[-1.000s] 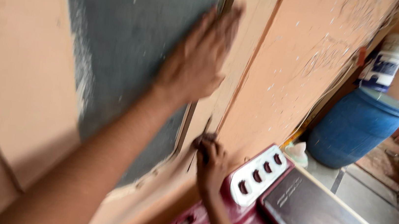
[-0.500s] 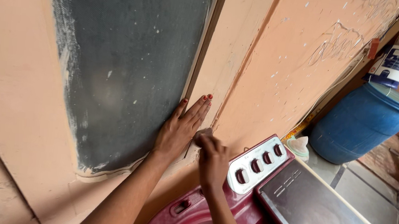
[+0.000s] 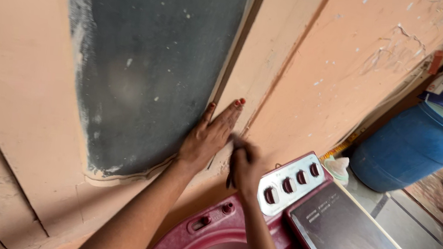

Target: The person cleans the frame and edges of a glass-paneled window using a small dark sponge, moving the sponge along the wood and around the perimeter of the glass panes.

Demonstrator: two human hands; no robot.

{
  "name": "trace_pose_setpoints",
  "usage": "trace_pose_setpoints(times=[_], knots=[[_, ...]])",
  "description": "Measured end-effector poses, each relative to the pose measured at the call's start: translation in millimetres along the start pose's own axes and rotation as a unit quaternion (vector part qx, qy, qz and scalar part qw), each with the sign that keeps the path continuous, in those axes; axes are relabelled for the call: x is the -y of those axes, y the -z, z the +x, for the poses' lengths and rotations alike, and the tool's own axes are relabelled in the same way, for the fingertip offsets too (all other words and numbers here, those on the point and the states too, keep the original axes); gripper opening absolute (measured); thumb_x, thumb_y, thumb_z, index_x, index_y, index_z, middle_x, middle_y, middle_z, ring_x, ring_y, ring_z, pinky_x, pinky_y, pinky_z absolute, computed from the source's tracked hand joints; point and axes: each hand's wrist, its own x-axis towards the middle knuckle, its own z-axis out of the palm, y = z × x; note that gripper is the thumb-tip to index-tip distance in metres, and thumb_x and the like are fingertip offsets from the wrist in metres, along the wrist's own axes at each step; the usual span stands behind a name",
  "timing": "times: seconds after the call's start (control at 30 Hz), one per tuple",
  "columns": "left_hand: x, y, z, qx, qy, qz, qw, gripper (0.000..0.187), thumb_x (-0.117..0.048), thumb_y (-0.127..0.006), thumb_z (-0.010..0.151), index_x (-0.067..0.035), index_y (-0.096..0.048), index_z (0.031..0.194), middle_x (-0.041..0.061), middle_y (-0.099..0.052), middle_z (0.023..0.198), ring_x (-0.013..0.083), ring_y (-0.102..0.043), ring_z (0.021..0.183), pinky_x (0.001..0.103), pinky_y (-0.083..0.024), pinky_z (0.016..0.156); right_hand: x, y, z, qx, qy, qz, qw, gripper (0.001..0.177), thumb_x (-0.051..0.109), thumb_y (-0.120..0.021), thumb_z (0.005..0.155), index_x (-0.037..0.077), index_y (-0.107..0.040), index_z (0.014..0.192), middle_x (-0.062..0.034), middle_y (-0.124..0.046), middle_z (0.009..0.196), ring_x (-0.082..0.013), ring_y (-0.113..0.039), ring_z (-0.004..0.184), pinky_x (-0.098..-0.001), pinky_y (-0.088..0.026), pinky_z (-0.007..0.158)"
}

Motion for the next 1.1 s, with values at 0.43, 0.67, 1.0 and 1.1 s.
trace_pose_setpoints(times=[0.43, 0.67, 1.0, 1.1], knots=[[11, -4, -4, -0.01, -0.045, 0.014, 0.999, 0.082, -0.039, -0.062, 0.094, -0.01, -0.028, 0.162, 0.008, -0.011, 0.172, 0.0273, -0.002, 0.157, 0.056, 0.0, 0.123, 9, -25, -36, -0.038, -0.028, -0.185, 0.982, 0.03, 0.016, -0.051, 0.105, 0.025, -0.067, 0.129, 0.0059, -0.072, 0.132, -0.0202, -0.076, 0.091, -0.0374, -0.064, 0.077], [15, -4, -10, 0.005, -0.094, 0.014, 0.996, 0.07, -0.037, -0.059, 0.1, -0.006, -0.035, 0.158, 0.012, -0.017, 0.172, 0.03, -0.008, 0.158, 0.056, -0.004, 0.125, 13, -51, 18, -0.277, 0.323, -0.21, 0.88, 0.048, 0.005, -0.058, 0.1, 0.025, -0.062, 0.143, -0.0076, -0.068, 0.135, -0.0232, -0.062, 0.111, -0.0327, -0.059, 0.091], [15, 0, -10, -0.022, -0.074, -0.012, 0.997, 0.068, -0.035, -0.055, 0.102, -0.003, -0.032, 0.157, 0.012, -0.018, 0.172, 0.0291, -0.011, 0.158, 0.053, -0.008, 0.126, -21, -12, 21, -0.149, 0.137, 0.007, 0.979, 0.036, 0.011, -0.059, 0.103, 0.019, -0.062, 0.137, -0.0083, -0.062, 0.135, -0.0243, -0.069, 0.103, -0.0362, -0.062, 0.082], [19, 7, -11, 0.02, -0.102, 0.004, 0.995, 0.078, -0.034, -0.057, 0.094, -0.004, -0.028, 0.16, 0.013, -0.017, 0.17, 0.0281, -0.011, 0.155, 0.052, -0.008, 0.123, 6, -48, 40, -0.157, 0.224, 0.059, 0.96, 0.047, 0.004, -0.055, 0.103, 0.018, -0.056, 0.147, -0.01, -0.053, 0.146, -0.0229, -0.057, 0.128, -0.034, -0.057, 0.104]])
